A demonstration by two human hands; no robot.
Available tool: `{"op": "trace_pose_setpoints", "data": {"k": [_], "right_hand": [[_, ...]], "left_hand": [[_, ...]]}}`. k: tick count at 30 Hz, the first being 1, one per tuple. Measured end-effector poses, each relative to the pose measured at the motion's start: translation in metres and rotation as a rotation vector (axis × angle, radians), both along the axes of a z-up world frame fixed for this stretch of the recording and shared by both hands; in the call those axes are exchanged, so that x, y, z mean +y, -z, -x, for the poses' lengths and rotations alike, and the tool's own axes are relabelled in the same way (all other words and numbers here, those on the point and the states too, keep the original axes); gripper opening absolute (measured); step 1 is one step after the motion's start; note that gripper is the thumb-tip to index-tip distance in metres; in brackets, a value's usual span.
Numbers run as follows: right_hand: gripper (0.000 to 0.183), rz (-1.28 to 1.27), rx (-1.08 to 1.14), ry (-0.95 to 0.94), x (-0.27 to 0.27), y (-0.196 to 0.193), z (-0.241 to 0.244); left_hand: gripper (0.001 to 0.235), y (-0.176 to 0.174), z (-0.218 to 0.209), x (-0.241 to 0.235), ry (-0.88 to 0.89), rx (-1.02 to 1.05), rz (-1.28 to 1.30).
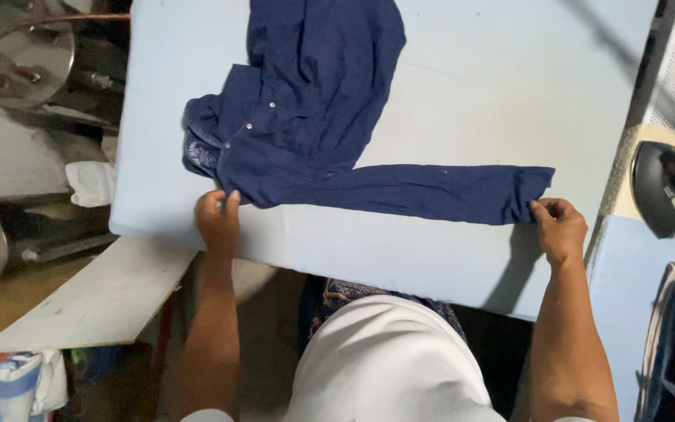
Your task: The person picks a light-colored sweater and a blue long-sleeved shirt from a basin, then spreads, folds, and irons them on a table.
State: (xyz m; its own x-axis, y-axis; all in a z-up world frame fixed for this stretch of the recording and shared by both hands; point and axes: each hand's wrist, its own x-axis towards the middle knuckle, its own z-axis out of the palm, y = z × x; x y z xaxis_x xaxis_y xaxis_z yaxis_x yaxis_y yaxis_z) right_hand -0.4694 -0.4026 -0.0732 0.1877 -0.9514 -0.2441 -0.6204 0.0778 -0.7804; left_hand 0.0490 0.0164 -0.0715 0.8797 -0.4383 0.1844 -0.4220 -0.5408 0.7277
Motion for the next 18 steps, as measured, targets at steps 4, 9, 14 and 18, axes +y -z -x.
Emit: {"op": "trace_pose_setpoints", "data": {"k": [4,9,14,18], "right_hand": [[0.014,-0.099,-0.230,0.165,0.004,-0.023,0.028],[0.017,-0.078,-0.277,0.205,0.029,-0.042,0.082],[0.025,-0.118,-0.169,0.131,0.069,-0.007,0.116],[0.031,-0.175,-0.238,0.158,0.074,0.016,0.124]], "left_hand": [[0.029,-0.017,-0.018,0.004,-0.039,0.439,0.221],[0.030,-0.025,-0.033,0.004,0.079,0.316,0.049],[0.036,-0.020,-0.008,0.020,0.231,0.081,-0.285],[0.041,-0.016,0.003,0.024,0.205,0.155,-0.276]]}}
